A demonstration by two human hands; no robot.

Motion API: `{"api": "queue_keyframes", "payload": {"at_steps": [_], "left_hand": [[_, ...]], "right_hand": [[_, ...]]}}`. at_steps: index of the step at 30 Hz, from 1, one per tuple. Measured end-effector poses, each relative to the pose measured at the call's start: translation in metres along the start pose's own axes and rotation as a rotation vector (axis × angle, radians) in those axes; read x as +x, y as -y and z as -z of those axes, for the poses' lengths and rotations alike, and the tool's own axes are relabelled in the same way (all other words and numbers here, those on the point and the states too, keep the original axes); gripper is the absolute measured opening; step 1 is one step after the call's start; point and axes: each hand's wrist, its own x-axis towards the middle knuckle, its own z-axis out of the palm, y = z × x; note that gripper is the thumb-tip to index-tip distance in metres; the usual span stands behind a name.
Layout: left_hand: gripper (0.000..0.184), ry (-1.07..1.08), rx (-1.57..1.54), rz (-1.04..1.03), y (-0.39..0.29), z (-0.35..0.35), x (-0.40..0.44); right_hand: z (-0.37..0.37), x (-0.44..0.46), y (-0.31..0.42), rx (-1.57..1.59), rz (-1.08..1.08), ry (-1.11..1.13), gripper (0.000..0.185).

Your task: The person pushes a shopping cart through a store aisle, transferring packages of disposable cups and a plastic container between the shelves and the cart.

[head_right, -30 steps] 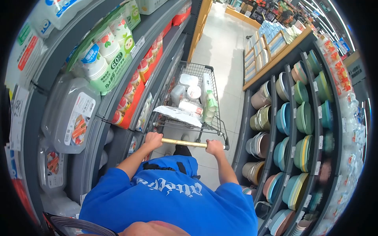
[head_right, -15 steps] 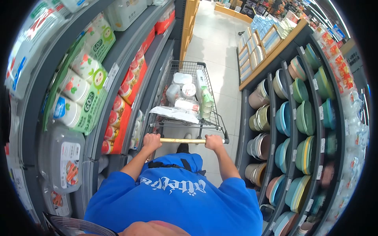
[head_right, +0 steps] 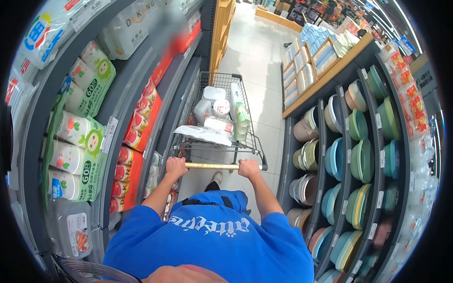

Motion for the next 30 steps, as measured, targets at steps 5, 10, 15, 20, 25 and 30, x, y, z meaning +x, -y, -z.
{"api": "queue_keyframes", "payload": {"at_steps": [5, 10, 15, 20, 25, 30], "left_hand": [[0.015, 0.002, -0.007, 0.032, -0.001, 0.002, 0.04], [0.016, 0.028, 0.022, 0.06, -0.005, 0.014, 0.069], [0.02, 0.076, -0.005, 0.095, -0.012, 0.03, 0.089], [0.018, 0.158, -0.024, 0.124, -0.015, 0.036, 0.112], [0.019, 0.193, -0.018, 0.159, -0.021, 0.04, 0.129], [0.022, -0.031, 0.029, 0.18, -0.028, 0.028, 0.137]], "right_hand": [[0.014, 0.033, -0.018, 0.013, 0.01, -0.007, 0.03], [0.034, 0.055, -0.029, 0.017, 0.027, 0.002, 0.029], [0.047, 0.073, -0.04, 0.025, 0.043, 0.011, 0.029], [0.047, 0.089, -0.054, 0.068, 0.04, -0.02, 0.028], [0.059, 0.096, -0.06, 0.082, 0.047, -0.039, 0.026], [0.06, 0.113, -0.073, 0.062, 0.066, -0.043, 0.027]]}}
